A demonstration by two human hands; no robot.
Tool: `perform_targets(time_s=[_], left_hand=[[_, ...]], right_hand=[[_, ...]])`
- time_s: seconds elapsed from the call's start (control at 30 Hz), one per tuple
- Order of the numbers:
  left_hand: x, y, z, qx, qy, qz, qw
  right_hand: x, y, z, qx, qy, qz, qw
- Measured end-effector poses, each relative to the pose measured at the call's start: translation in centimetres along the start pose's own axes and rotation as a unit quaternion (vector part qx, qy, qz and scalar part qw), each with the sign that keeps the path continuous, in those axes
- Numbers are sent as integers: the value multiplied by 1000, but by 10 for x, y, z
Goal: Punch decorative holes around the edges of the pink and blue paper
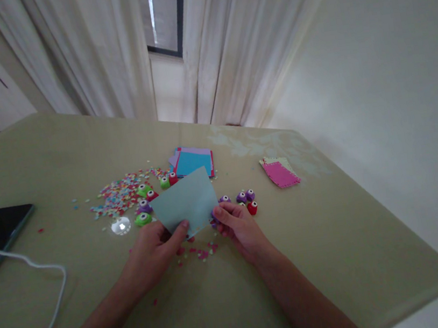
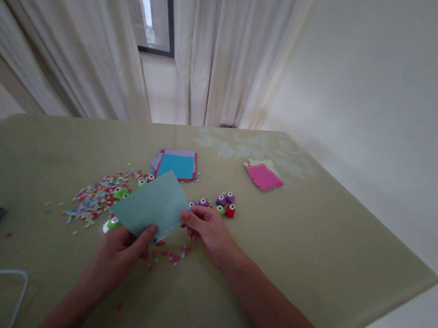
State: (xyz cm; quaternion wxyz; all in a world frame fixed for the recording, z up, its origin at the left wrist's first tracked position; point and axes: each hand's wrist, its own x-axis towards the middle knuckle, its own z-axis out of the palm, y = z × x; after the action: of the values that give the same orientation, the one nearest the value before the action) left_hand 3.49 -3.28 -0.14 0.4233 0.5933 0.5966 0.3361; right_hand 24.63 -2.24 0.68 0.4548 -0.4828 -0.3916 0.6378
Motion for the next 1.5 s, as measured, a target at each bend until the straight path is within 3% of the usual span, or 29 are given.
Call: perform_targets(time_s=[0.47,0.67,0.73,0.8,0.9,0.97,1.07,1.2,1.37,1.5], left_hand=[[-2,2,-1,-18,-1,2,1000],[-5,10,-8,-20,57,-10,998],[-5,11,-10,-20,78,-18,997],[-4,11,-11,-30,89,-19,995],[-3,9,-12,-48,94,-12,994],[-3,7,-12,-57,92,-8,994],[-3,6,-12,-63,97,1,993],[-1,8,-17,-62,139,18,988],[2,16,-26,-76,206,30,975],[10,9,-35,-103,272,47,956]], right_hand=[[-1,3,2,-5,15,-26,1000],[1,2,1,-33,1,-35,999],[0,2,2,-88,14,-70,994],[-3,3,3,-208,29,-143,967],[-8,7,7,-403,24,-251,880],[-10,11,9,-487,4,-280,828],[-8,20,9,-560,-28,-293,774],[-2,29,6,-608,-37,-316,727],[2,29,3,-656,13,-323,681],[1,27,4,-671,24,-334,661]])
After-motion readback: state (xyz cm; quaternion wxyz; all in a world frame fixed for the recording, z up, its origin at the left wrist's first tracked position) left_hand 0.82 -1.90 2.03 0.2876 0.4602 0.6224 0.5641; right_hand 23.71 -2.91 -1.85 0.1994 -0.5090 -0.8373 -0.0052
